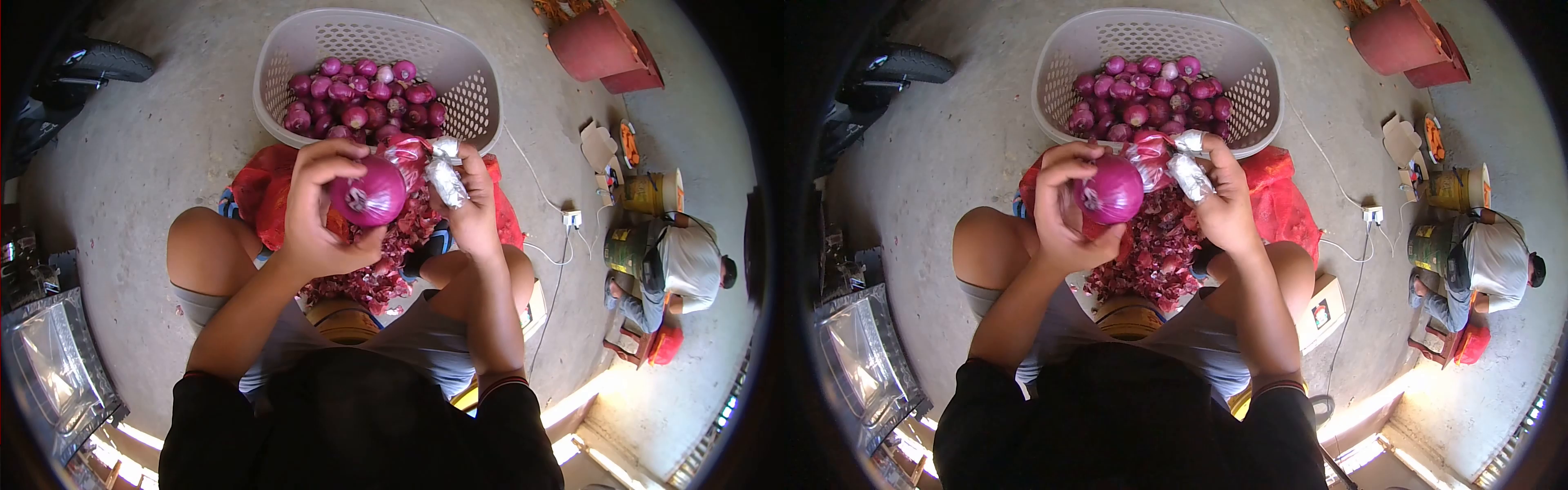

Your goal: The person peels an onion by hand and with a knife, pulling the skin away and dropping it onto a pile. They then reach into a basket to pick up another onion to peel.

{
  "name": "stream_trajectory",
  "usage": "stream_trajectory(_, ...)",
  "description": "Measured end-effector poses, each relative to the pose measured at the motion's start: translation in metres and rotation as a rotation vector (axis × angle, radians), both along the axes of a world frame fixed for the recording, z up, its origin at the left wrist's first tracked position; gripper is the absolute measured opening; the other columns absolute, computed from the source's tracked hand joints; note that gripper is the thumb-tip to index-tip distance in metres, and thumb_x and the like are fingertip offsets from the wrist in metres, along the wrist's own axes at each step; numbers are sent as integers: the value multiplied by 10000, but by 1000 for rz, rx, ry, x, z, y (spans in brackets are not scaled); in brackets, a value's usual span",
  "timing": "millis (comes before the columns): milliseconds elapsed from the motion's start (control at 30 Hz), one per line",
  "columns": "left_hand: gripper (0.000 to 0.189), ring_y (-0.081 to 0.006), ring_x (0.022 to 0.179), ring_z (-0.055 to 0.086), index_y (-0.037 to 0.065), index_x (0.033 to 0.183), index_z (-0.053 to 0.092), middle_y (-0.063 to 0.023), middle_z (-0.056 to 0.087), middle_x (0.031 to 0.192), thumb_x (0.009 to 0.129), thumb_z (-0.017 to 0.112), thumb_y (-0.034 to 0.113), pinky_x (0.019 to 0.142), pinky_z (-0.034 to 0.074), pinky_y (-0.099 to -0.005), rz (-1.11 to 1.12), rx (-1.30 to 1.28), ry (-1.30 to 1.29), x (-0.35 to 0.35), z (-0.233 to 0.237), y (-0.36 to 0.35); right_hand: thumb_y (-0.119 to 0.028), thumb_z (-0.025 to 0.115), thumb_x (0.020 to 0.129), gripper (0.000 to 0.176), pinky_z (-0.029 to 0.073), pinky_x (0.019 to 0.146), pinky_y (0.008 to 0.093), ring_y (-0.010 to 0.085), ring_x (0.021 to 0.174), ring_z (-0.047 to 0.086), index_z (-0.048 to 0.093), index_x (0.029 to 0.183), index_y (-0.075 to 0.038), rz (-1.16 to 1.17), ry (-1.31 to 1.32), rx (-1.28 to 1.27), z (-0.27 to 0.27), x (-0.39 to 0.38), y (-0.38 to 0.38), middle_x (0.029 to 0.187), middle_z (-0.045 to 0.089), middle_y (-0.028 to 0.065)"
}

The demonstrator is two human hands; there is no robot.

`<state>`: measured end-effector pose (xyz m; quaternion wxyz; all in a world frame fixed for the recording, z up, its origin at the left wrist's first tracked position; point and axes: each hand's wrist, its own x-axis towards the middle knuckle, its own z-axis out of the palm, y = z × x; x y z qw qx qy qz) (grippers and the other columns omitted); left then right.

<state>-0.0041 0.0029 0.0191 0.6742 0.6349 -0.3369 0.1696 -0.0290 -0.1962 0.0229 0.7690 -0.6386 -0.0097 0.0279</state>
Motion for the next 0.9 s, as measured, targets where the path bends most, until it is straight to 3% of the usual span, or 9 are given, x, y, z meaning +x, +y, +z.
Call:
stream_trajectory(100,626,-238,1116,454,30,1187,377,-172,383,1225,637,675,63,964,368,-359,-153,-285,355,-2,-5,1,-50,552,880,329,308,534,173,8,635,405,470,1198,-75,5,0,1,2,0,1,866,588,-22)
stream_trajectory(167,587,-240,1125,456,21,1233,340,-160,418,1211,724,598,154,981,360,-373,-227,-428,597,-1,-3,5,-50,555,878,322,339,562,180,20,661,437,479,1190,-67,30,-17,-25,3,-1,0,865,590,-15)
stream_trajectory(333,546,-217,1141,480,51,1287,338,-104,459,1239,788,495,209,967,396,-386,-467,-835,983,4,-1,14,-29,574,863,304,424,716,231,86,816,559,511,1160,-40,188,-99,-92,8,-3,-3,883,606,22)
stream_trajectory(433,539,-196,1142,481,71,1302,345,-82,474,1235,807,487,231,962,400,-381,-477,-836,1022,4,2,12,-12,569,860,303,428,732,233,88,837,567,519,1158,-43,303,-107,-242,11,-4,-7,902,611,33)
stream_trajectory(567,503,-197,1155,474,78,1322,337,-80,463,1259,863,461,244,968,400,-407,-431,-750,1021,3,1,8,-20,594,841,502,440,683,248,102,773,553,369,1287,-70,182,-13,-207,13,-5,-12,916,609,77)
stream_trajectory(600,491,-197,1155,474,78,1325,337,-81,460,1265,880,451,251,967,402,-413,-417,-745,1025,3,2,7,-26,640,805,662,429,645,248,106,733,538,256,1342,-83,144,-35,-160,20,-3,-7,860,587,69)
stream_trajectory(733,450,-197,1145,481,82,1313,363,-81,474,1255,932,414,317,958,412,-423,-396,-758,1122,4,7,1,-33,689,755,798,429,650,255,124,722,541,180,1369,-71,99,-321,-329,7,-5,5,799,544,62)
stream_trajectory(833,464,-187,1144,478,83,1288,395,-72,503,1223,940,402,390,942,427,-413,-533,-788,1201,3,1,3,-7,621,789,776,500,698,316,192,844,551,126,1380,-96,115,-423,-491,-1,-4,22,973,496,135)
stream_trajectory(900,472,-176,1137,477,86,1277,406,-66,519,1202,939,395,416,942,416,-405,-506,-751,1220,2,4,2,-43,659,776,783,487,748,344,231,863,556,153,1374,-37,32,-333,-465,-3,-5,30,1004,507,152)
